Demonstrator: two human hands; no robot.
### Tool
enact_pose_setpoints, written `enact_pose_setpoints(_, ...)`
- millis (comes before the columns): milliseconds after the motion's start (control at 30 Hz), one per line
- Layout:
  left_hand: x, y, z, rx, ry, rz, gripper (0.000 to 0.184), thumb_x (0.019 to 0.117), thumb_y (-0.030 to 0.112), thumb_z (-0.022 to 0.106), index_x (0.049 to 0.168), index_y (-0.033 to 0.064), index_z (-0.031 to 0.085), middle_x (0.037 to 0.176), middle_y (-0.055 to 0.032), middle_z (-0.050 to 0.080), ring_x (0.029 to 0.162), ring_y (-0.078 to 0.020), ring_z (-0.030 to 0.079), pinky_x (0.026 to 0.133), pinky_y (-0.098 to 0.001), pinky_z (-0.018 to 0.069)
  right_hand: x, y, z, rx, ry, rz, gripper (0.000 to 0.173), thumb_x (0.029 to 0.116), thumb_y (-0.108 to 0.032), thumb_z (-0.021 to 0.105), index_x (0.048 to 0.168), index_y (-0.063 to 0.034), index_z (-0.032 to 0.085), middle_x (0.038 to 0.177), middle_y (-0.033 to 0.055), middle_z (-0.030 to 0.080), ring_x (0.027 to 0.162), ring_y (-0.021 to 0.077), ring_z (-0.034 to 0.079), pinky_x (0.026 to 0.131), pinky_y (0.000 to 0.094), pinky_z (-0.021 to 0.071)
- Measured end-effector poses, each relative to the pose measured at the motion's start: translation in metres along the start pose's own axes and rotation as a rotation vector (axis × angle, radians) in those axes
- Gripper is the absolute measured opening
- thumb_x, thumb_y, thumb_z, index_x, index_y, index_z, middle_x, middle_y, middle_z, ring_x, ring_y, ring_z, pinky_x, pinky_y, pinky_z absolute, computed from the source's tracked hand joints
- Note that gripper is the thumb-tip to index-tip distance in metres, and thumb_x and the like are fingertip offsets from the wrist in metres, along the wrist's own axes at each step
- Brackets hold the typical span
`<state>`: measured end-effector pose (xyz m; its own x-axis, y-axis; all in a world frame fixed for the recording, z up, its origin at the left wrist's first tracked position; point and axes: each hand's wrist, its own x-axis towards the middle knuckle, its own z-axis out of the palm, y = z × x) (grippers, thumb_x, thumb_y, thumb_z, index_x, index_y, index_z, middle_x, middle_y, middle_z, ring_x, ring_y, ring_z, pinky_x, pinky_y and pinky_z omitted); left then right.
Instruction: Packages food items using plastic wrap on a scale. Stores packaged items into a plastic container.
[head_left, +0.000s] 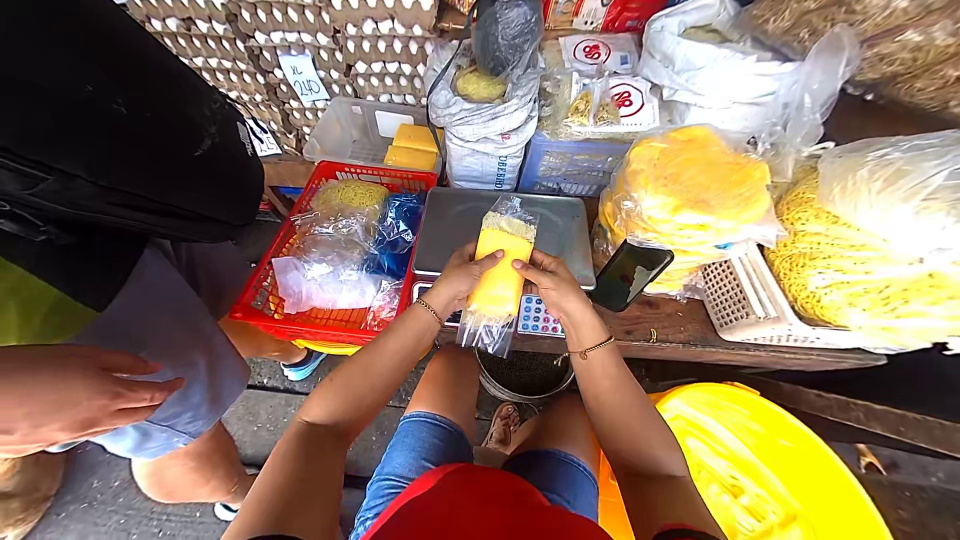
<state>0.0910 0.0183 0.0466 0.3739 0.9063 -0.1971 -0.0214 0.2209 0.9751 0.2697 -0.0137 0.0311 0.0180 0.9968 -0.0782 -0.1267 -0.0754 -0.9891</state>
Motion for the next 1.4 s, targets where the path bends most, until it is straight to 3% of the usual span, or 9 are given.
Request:
enact_pose_setpoints(233, -0.038, 0.017, 0.007, -0.056, -0.086, -0.11, 0.036, 0.106, 0.03, 0.056, 0.134, 0.0087, 0.055, 0.104, -0.0103, 0.07, 0.087, -0.0175, 0.071, 0.077, -0.033, 0.0599, -0.042, -0.007, -0.003, 0.158, -0.087, 0.122, 0.037, 0.1021, -0.008, 0.059, 0.138, -0.009, 0.052, 0.113, 0.0125, 0.068, 0.092, 0.0216, 0.071, 0.073, 0.035, 0.0617)
enact_pose_setpoints(367, -0.046, 0.023, 0.002, -0.075, -0.221, -0.143, 0.029, 0.1016, 0.018, 0.062, 0.129, 0.0088, 0.059, 0.105, -0.0077, 0.072, 0.086, -0.0147, 0.072, 0.075, -0.0298, 0.0609, -0.048, -0.02, -0.009, 0.194, -0.124, 0.168, 0.027, 0.1032, -0.009, 0.057, 0.13, -0.0086, 0.057, 0.104, 0.0104, 0.072, 0.084, 0.0175, 0.073, 0.069, 0.0302, 0.0616)
enact_pose_setpoints(533, -0.045, 0.031, 0.0, 0.032, -0.317, -0.15, 0.041, 0.0985, 0.005, 0.064, 0.137, 0.0093, 0.05, 0.111, -0.0096, 0.07, 0.091, -0.0178, 0.072, 0.076, -0.0327, 0.061, -0.043, -0.031, -0.02, 0.125, -0.201, 0.111, 0.034, 0.1009, -0.006, 0.06, 0.134, -0.0116, 0.054, 0.11, 0.0098, 0.071, 0.086, 0.0187, 0.073, 0.068, 0.032, 0.0626)
enact_pose_setpoints(667, -0.027, 0.049, -0.006, 0.254, -0.397, 0.096, 0.049, 0.0903, -0.004, 0.071, 0.135, -0.0015, 0.05, 0.112, -0.014, 0.07, 0.096, -0.0178, 0.071, 0.085, -0.0329, 0.0607, -0.029, -0.056, -0.022, 0.011, -0.251, -0.015, 0.042, 0.0933, 0.005, 0.065, 0.132, -0.0057, 0.052, 0.11, 0.0086, 0.072, 0.091, 0.0172, 0.073, 0.077, 0.0326, 0.0631)
enact_pose_setpoints(800, 0.012, 0.085, -0.013, 0.588, -0.362, 0.489, 0.057, 0.0873, 0.004, 0.078, 0.136, -0.0043, 0.052, 0.117, -0.0157, 0.069, 0.105, -0.0167, 0.07, 0.096, -0.0341, 0.0574, 0.006, -0.094, -0.025, -0.274, -0.202, -0.425, 0.054, 0.0809, 0.006, 0.078, 0.129, 0.0028, 0.055, 0.115, 0.0071, 0.07, 0.105, 0.0089, 0.069, 0.094, 0.0279, 0.0586)
enact_pose_setpoints(900, 0.058, 0.1, -0.023, 0.771, -0.234, 0.76, 0.06, 0.0895, 0.013, 0.079, 0.139, -0.0072, 0.052, 0.122, -0.0197, 0.069, 0.114, -0.0223, 0.069, 0.104, -0.0394, 0.0529, 0.042, -0.11, -0.026, -0.523, -0.124, -0.665, 0.053, 0.0841, -0.003, 0.08, 0.131, 0.0053, 0.057, 0.122, 0.0135, 0.068, 0.111, 0.0114, 0.067, 0.098, 0.0294, 0.0565)
enact_pose_setpoints(1033, 0.119, 0.077, -0.036, 0.798, -0.122, 0.935, 0.054, 0.0908, 0.014, 0.077, 0.136, -0.007, 0.057, 0.125, -0.0212, 0.069, 0.119, -0.0278, 0.067, 0.109, -0.0455, 0.0493, 0.097, -0.09, -0.035, -0.801, -0.076, -0.877, 0.044, 0.0899, -0.013, 0.077, 0.128, 0.0043, 0.063, 0.123, 0.0211, 0.068, 0.117, 0.028, 0.066, 0.105, 0.0455, 0.0516)
enact_pose_setpoints(1267, 0.127, 0.018, -0.046, 0.731, -0.167, 0.736, 0.061, 0.0913, 0.013, 0.077, 0.141, -0.0109, 0.051, 0.13, -0.025, 0.065, 0.125, -0.0297, 0.064, 0.112, -0.0426, 0.0465, 0.092, -0.043, -0.04, -0.771, -0.136, -0.652, 0.057, 0.0852, -0.006, 0.081, 0.137, -0.0008, 0.057, 0.13, 0.02, 0.065, 0.116, 0.0295, 0.066, 0.1, 0.0462, 0.0542)
enact_pose_setpoints(1400, 0.121, 0.015, -0.047, 0.615, -0.238, 0.628, 0.059, 0.0915, 0.012, 0.077, 0.14, -0.009, 0.051, 0.127, -0.0224, 0.067, 0.118, -0.0235, 0.067, 0.106, -0.0373, 0.0526, 0.098, -0.021, -0.044, -0.507, -0.189, -0.443, 0.064, 0.0814, -0.005, 0.084, 0.138, -0.0034, 0.055, 0.128, 0.0118, 0.066, 0.113, 0.0159, 0.066, 0.096, 0.0341, 0.057)
